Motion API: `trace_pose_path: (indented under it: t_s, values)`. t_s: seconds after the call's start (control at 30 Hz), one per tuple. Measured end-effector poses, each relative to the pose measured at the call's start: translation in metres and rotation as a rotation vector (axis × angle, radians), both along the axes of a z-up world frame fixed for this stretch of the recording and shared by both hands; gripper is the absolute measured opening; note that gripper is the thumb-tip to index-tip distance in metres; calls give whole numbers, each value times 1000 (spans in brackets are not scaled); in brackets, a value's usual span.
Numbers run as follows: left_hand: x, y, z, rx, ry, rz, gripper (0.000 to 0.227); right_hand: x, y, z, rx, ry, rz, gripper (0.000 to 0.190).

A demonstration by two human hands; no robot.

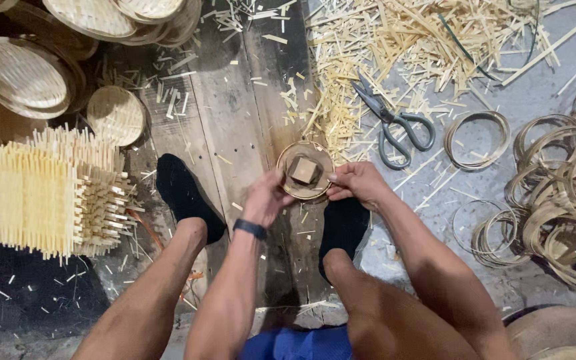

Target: The person sits on the floor and weaves small round bamboo baskets. They use shears to trim the ends of the bamboo strips flush with the circular frame, then place the finished baskets into a stack. The process involves picking up a woven base, trimming the edges, and stacking the completed item.

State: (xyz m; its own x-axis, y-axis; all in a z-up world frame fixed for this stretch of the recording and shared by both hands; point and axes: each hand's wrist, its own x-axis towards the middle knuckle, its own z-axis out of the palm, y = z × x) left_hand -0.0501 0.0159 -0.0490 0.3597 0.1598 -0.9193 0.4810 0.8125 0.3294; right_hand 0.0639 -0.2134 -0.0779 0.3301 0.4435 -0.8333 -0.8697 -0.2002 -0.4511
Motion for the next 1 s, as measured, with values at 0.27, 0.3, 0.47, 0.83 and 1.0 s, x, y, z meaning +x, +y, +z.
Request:
trace_pose_path:
  t_s: [0.27, 0.3, 0.47, 0.83, 1.0]
  values:
    - [-32, -35, -53, 187, 2, -100, 8, -11, 16, -17, -217, -140, 60, 17]
    - [-33, -35, -56, 212, 3, -100, 11, -12, 16, -17, -227, -149, 61, 16]
    - [-27, -26, -35, 291, -17, -207, 12, -5, 7, -12, -168, -130, 123, 23]
    - [16, -22, 62, 1030, -551, -570, 27, -25, 25, 46, 49, -541, 105, 49]
    - [33, -52, 71, 1004, -288, -619, 44, -33, 40, 53, -186, -625, 201, 28]
